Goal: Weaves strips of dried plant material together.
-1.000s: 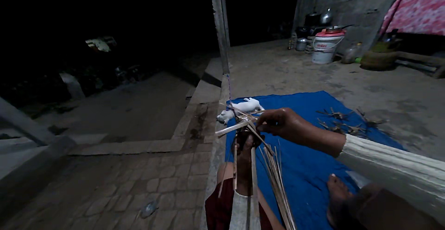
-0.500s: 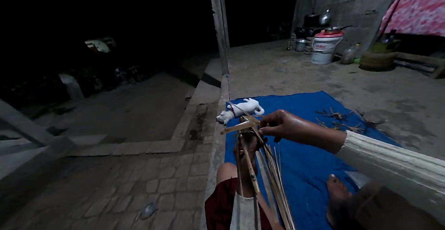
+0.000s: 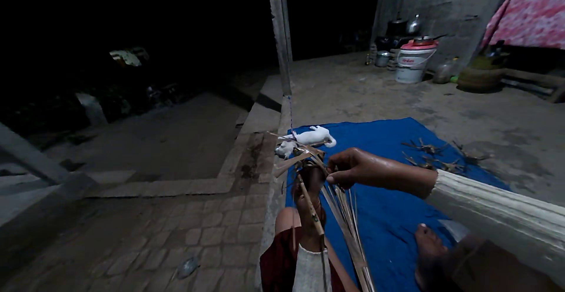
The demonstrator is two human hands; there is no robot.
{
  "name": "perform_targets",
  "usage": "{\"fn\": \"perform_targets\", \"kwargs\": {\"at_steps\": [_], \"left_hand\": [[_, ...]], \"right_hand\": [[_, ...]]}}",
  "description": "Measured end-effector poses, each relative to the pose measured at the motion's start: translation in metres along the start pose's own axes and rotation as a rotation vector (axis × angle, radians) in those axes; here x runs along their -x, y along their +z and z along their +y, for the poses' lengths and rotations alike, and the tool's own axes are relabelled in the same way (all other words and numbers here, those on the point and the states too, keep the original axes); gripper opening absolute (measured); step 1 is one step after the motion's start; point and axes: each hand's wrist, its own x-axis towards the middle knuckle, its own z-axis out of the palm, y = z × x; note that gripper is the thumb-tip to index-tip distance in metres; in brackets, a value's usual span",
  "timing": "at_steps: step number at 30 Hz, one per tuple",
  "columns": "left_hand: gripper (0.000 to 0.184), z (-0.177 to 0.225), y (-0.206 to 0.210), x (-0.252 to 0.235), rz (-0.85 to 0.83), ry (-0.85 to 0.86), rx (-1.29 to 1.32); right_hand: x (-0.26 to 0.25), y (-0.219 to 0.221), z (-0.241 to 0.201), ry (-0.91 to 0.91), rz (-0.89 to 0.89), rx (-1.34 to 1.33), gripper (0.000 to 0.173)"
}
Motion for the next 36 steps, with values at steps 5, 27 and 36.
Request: {"fn": "perform_targets", "kwargs": {"at_steps": [5,27,36], "left_hand": [[0.013,-0.001,-0.005,-0.002,0.032,-0.059,-0.173],[0.026,-0.001,0.002,0.005,-0.091,-0.126,-0.176],[0.026,-0.004,-0.011,-0.004,-0.019,-0.151,-0.084]], "right_hand": [[0.003,-0.002,-0.002,-0.084,0.068,-0.065,0.012],[0.000,-0.016,-0.006,-0.073,-0.047,0.367,0.016],[0.007,-0.015,0.000,-0.009,-0.037,0.362,0.012]]}}
